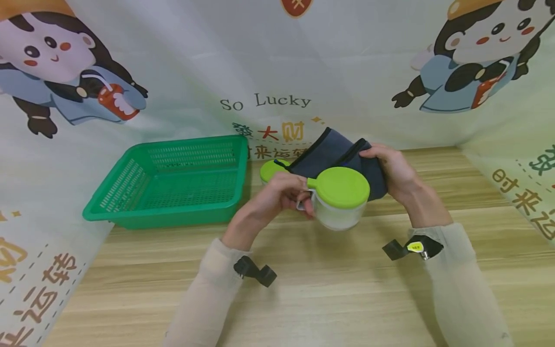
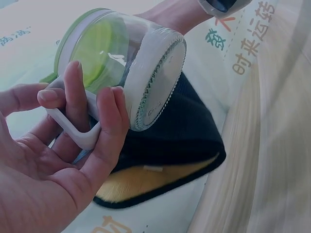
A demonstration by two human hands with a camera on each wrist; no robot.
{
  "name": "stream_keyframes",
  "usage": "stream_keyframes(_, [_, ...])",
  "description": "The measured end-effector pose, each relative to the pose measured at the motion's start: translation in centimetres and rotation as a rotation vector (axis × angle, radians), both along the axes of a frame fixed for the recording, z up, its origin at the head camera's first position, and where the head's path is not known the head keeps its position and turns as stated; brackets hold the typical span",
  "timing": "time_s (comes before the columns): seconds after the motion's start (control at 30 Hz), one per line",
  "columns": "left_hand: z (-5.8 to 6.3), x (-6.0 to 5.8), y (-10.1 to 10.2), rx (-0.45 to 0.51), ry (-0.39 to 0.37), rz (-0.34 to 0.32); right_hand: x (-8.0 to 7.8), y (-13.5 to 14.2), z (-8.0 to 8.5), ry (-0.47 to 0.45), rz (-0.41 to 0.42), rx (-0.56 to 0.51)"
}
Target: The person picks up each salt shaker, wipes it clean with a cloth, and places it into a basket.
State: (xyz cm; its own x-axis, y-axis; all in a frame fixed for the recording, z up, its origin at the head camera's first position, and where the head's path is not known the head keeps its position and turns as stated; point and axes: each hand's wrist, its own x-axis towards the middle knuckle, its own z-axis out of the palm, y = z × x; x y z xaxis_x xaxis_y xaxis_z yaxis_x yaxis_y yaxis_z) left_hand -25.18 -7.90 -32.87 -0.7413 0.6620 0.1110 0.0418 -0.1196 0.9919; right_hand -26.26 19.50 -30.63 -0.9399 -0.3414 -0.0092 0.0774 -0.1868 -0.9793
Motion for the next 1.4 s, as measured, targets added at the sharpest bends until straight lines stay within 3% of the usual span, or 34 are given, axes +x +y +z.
stream_keyframes(0.23, [0.1, -0.3, -0.5, 0.018, -0.018, -0.005, 0.1, 0.9, 0.0, -0.009, -0.006, -0.043])
stream_keyframes(0.47, [-0.4, -0.3, -0.5, -0.006, -0.022, -0.005, 0.2, -1.4, -0.4, 0.004, 0.025, 0.037])
stream_keyframes(0.7, [0.0, -0.2, -0.7, -0.009, -0.029, 0.012, 0.1, -2.1, -0.5, 0.026, 0.067, 0.063])
stream_keyframes(0.9, [0.2, -0.5, -1.4, 0.019, -0.021, 0.086, 0.0, -1.7, -0.4, 0.019, 0.087, 0.014])
stream_keyframes(1.1, [0.5, -0.7, -1.8, 0.045, -0.035, 0.225, 0.2, -1.5, -0.2, 0.021, 0.071, -0.024])
stream_keyframes(1.2, [0.7, -0.7, -1.7, 0.054, -0.055, 0.288, 0.5, -1.9, 0.2, 0.048, 0.026, 0.055])
stream_keyframes(1.4, [1.1, -0.3, -0.8, 0.056, -0.069, 0.413, 1.3, -3.4, 1.0, 0.17, -0.112, 0.364])
